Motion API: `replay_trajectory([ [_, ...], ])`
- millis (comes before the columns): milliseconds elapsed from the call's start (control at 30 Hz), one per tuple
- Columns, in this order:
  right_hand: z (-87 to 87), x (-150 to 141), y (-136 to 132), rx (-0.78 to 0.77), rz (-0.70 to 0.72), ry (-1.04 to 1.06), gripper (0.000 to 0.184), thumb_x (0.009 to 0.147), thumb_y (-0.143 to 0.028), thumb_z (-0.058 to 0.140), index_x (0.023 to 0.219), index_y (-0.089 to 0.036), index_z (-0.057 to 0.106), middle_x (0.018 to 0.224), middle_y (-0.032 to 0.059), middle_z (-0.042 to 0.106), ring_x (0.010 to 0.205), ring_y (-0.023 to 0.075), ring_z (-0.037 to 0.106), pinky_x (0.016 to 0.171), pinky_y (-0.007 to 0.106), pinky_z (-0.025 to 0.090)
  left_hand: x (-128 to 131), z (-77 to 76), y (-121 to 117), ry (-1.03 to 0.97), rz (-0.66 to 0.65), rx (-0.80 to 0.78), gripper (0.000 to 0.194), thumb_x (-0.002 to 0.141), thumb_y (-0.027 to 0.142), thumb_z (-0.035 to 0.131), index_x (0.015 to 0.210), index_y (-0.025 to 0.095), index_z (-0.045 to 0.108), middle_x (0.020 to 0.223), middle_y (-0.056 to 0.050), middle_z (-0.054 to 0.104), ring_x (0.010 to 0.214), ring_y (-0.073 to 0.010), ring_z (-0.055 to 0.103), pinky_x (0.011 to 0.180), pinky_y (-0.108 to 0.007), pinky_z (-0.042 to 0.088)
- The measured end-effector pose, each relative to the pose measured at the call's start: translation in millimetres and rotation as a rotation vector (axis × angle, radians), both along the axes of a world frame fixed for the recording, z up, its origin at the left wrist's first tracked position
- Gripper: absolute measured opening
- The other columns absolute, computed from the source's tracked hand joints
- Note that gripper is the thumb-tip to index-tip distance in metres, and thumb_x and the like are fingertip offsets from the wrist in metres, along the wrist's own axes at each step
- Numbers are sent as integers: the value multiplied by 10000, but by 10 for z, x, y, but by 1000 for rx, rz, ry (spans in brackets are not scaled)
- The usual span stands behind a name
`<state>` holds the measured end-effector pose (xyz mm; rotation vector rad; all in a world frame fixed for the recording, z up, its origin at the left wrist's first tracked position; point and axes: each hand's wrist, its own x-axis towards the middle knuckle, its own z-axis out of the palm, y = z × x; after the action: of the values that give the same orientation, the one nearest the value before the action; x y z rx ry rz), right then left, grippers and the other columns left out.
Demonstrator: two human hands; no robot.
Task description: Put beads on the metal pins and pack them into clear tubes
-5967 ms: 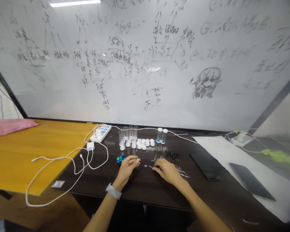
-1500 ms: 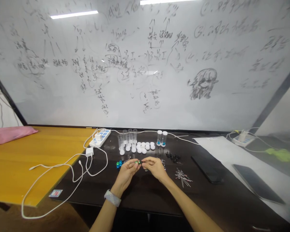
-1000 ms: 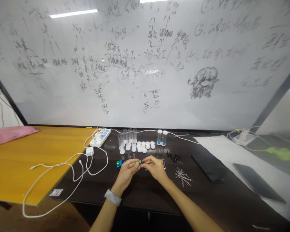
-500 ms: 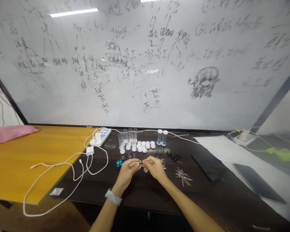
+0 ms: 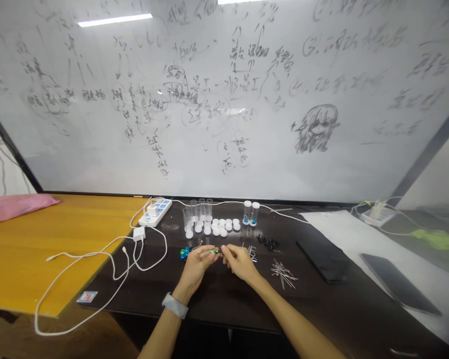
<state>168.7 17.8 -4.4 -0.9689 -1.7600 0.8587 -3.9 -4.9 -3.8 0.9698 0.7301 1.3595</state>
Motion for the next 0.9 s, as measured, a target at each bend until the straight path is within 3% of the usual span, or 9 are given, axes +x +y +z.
replay_trajectory([
  [100, 32, 41, 7, 64, 0, -47, 536, 1017, -501, 375, 645, -189, 601, 557, 7, 611, 484, 125, 561, 515, 239, 440, 2, -5, 5, -3, -3, 5, 341, 710, 239, 856, 993, 116, 712, 950, -119, 781, 868, -195, 734, 855, -299, 552],
  [233, 90, 145, -3, 165, 65, -97, 263, 980, -434, 496, 1012, -205, 623, 801, 28, 676, 669, 156, 626, 547, 232, 456, -1, -18, 16, -22, 9, -4, 338, 704, 242, 859, 984, 113, 720, 965, -119, 780, 886, -199, 731, 896, -318, 546],
  [300, 98, 180, -9, 211, 93, -138, 236, 954, -403, 546, 1089, -215, 592, 852, 32, 669, 701, 160, 619, 552, 232, 459, -2, -16, 16, -23, -1, -3, 345, 704, 244, 859, 992, 113, 721, 975, -124, 778, 893, -202, 729, 896, -321, 545],
  [433, 76, 168, -10, 277, 96, -199, 189, 980, -377, 504, 1005, -214, 598, 778, 10, 628, 650, 149, 573, 580, 246, 441, 2, 10, 3, -33, -9, -10, 360, 688, 239, 871, 994, 119, 726, 962, -116, 780, 891, -192, 725, 891, -306, 540],
  [600, 68, 131, -9, 268, 105, -209, 342, 1038, -357, 375, 785, -208, 551, 717, 0, 612, 662, 150, 579, 663, 270, 436, 6, 42, -15, -44, -26, -20, 352, 683, 241, 874, 981, 121, 732, 956, -109, 778, 875, -179, 724, 876, -287, 538],
  [767, 92, 177, -38, 278, 91, -211, 177, 978, -365, 511, 1074, -222, 551, 804, 5, 631, 648, 151, 557, 597, 257, 419, 1, 11, 6, -60, -37, -18, 355, 681, 250, 875, 978, 122, 729, 963, -115, 776, 903, -195, 724, 909, -311, 530],
  [900, 82, 176, -41, 351, 79, -264, 150, 980, -343, 501, 1027, -219, 570, 819, 16, 618, 676, 156, 552, 631, 267, 421, -4, -10, 19, -57, -38, -11, 371, 673, 260, 880, 982, 122, 727, 962, -116, 775, 902, -201, 724, 921, -328, 528],
])
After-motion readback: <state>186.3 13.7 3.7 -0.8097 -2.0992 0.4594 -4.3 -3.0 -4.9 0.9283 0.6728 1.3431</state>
